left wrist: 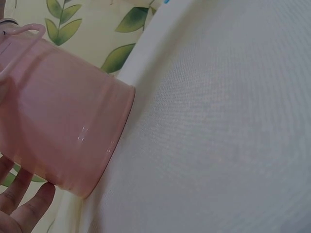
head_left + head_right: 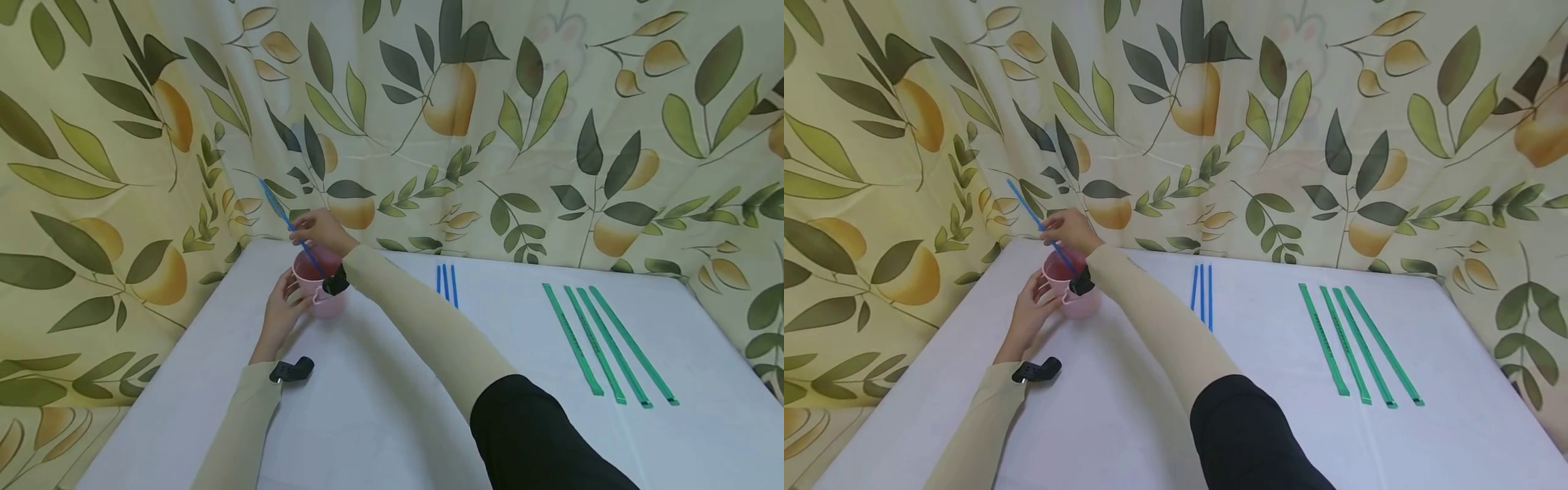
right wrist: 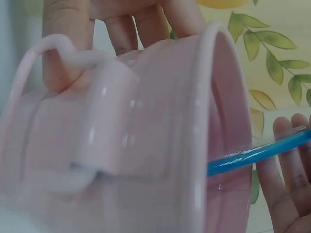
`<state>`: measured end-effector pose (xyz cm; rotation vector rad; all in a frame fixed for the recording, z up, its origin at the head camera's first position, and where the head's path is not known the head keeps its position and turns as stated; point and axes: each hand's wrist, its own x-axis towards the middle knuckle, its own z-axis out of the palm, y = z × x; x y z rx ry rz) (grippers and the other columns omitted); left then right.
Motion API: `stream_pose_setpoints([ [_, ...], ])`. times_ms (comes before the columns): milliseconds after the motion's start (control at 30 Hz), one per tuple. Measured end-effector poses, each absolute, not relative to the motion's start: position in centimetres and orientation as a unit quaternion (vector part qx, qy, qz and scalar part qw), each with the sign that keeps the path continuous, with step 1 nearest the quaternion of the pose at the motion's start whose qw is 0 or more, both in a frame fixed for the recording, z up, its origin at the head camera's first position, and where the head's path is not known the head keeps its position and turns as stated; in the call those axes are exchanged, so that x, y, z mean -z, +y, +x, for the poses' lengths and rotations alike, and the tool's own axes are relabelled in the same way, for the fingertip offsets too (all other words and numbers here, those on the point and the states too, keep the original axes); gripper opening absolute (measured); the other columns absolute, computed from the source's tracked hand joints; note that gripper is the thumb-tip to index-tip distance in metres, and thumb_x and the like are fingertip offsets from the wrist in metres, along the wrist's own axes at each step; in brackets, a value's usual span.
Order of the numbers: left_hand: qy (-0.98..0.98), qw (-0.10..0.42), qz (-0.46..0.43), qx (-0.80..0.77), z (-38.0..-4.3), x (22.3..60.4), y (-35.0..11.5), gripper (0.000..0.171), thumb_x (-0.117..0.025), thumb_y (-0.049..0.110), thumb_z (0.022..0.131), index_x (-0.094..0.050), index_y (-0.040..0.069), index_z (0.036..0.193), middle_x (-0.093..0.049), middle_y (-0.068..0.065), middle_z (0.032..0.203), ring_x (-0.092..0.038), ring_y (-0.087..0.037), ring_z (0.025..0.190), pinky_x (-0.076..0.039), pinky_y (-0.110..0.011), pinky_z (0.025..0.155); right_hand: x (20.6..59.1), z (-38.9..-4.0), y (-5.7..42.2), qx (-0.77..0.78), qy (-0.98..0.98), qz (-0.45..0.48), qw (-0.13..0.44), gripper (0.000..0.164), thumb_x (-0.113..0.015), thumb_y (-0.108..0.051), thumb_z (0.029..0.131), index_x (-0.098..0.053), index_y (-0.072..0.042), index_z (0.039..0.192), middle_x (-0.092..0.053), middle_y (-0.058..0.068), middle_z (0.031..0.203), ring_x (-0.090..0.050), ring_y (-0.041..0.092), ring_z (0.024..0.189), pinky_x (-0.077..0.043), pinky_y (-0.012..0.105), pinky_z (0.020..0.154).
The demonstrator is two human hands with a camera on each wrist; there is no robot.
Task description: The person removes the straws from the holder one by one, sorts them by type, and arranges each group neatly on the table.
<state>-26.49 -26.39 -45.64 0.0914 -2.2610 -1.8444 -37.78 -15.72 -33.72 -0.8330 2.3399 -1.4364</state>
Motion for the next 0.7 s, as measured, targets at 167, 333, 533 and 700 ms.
stream_pose_setpoints([
  [167,-0.773,0.115,0.020,0.623,-26.6,45.5,-26.3,0.072,-0.064,-0.001,0.085,-0.029,0.011,0.147,-0.036,-0.018,0.146,-0.036,-0.033,0.136,-0.042,-0.044,0.109,33.4,-37.8,-14.8,0.542,0.784,-0.270,0.138,0.029,-0.065,-0.010,0.087,-0.064,0.002,0.113,-0.069,0.019,0.106,-0.070,0.023,0.094,-0.061,0.028,0.078],
  [333,-0.775,0.117,0.023,0.621,-26.4,45.5,-26.2,0.073,-0.064,-0.002,0.085,-0.028,0.009,0.147,-0.036,-0.019,0.146,-0.036,-0.034,0.136,-0.041,-0.044,0.110,32.8,-37.7,-14.0,0.616,0.740,-0.240,0.122,0.026,-0.067,-0.007,0.086,-0.065,0.003,0.109,-0.070,0.020,0.103,-0.070,0.025,0.092,-0.061,0.032,0.078],
  [533,-0.773,0.120,0.025,0.623,-26.2,45.6,-26.2,0.072,-0.064,-0.003,0.085,-0.028,0.009,0.147,-0.037,-0.019,0.145,-0.037,-0.033,0.135,-0.042,-0.044,0.110,30.5,-37.5,-12.6,0.666,0.698,-0.250,0.088,0.026,-0.064,-0.006,0.087,-0.064,0.007,0.110,-0.067,0.025,0.107,-0.070,0.027,0.092,-0.060,0.032,0.080],
  [700,-0.772,0.127,0.019,0.623,-26.2,45.6,-26.2,0.073,-0.064,-0.003,0.084,-0.027,0.008,0.147,-0.036,-0.020,0.146,-0.037,-0.034,0.135,-0.041,-0.046,0.110,28.7,-37.6,-10.8,0.680,0.681,-0.263,0.068,0.030,-0.061,-0.008,0.090,-0.060,0.007,0.116,-0.065,0.026,0.112,-0.070,0.023,0.092,-0.060,0.034,0.083],
])
